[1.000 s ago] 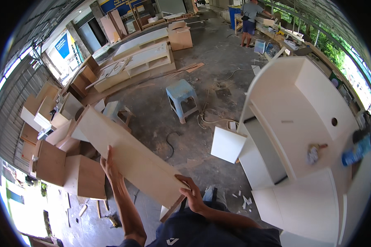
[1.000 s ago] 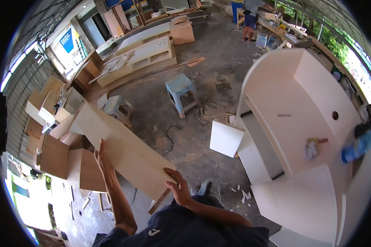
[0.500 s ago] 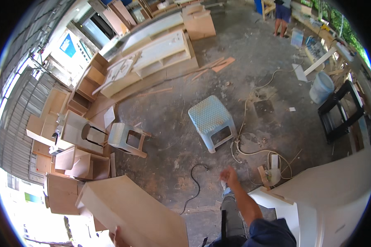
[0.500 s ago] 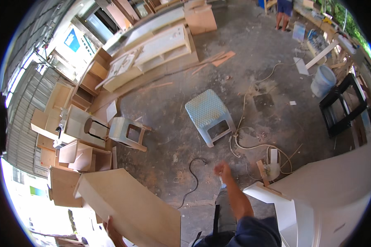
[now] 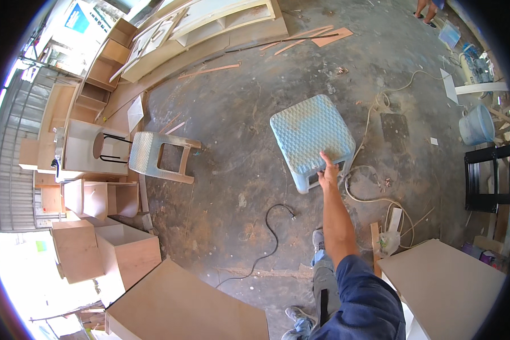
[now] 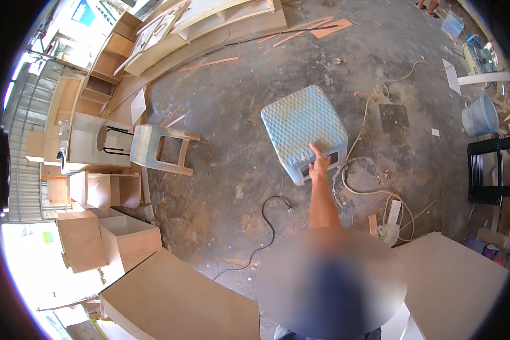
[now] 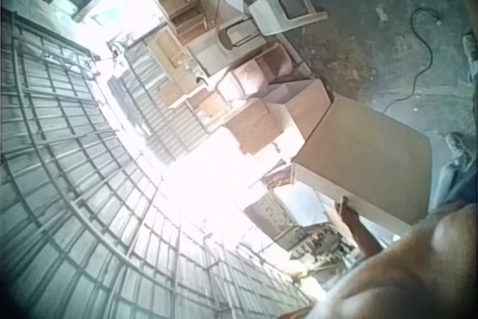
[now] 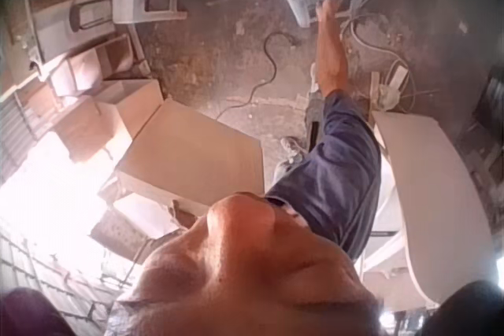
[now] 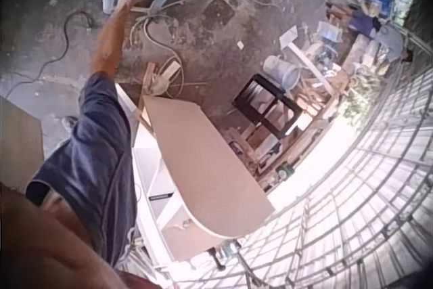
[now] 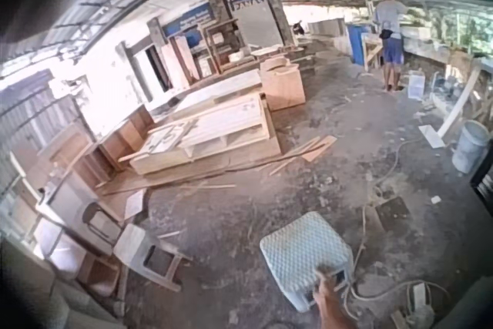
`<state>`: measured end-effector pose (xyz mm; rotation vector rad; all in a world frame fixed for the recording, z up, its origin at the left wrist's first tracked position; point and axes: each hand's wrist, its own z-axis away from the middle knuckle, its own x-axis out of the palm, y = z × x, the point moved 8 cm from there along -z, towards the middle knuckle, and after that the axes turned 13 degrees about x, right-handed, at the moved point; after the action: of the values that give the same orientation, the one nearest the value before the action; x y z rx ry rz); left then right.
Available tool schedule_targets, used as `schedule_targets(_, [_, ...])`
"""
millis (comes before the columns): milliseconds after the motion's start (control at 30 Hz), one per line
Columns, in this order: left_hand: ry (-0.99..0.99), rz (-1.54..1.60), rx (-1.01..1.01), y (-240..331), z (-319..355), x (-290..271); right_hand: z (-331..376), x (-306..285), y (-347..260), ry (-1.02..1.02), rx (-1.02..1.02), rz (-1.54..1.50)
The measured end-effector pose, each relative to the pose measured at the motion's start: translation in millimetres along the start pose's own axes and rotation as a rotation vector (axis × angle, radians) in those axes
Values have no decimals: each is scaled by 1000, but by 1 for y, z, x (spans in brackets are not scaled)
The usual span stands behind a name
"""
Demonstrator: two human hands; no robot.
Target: The person cleans the surfaces of a white cabinet with a cloth and then uses a small metal tool to scrape excess material from a separate wooden panel.
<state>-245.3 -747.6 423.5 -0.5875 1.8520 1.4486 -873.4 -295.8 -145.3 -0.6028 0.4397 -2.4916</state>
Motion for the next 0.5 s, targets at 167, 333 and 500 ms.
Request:
schedule_targets(167, [27,157,45,-45,-4,-13,118,8,35,-42,18,-124])
schedule_targets(333, [-17,317,289,-129,-13,-66,254,-35,104,-357,40,-218])
schedule_targets(500, [9,380,143,-213,-30,-132,386,-114,165,-590,77,-329])
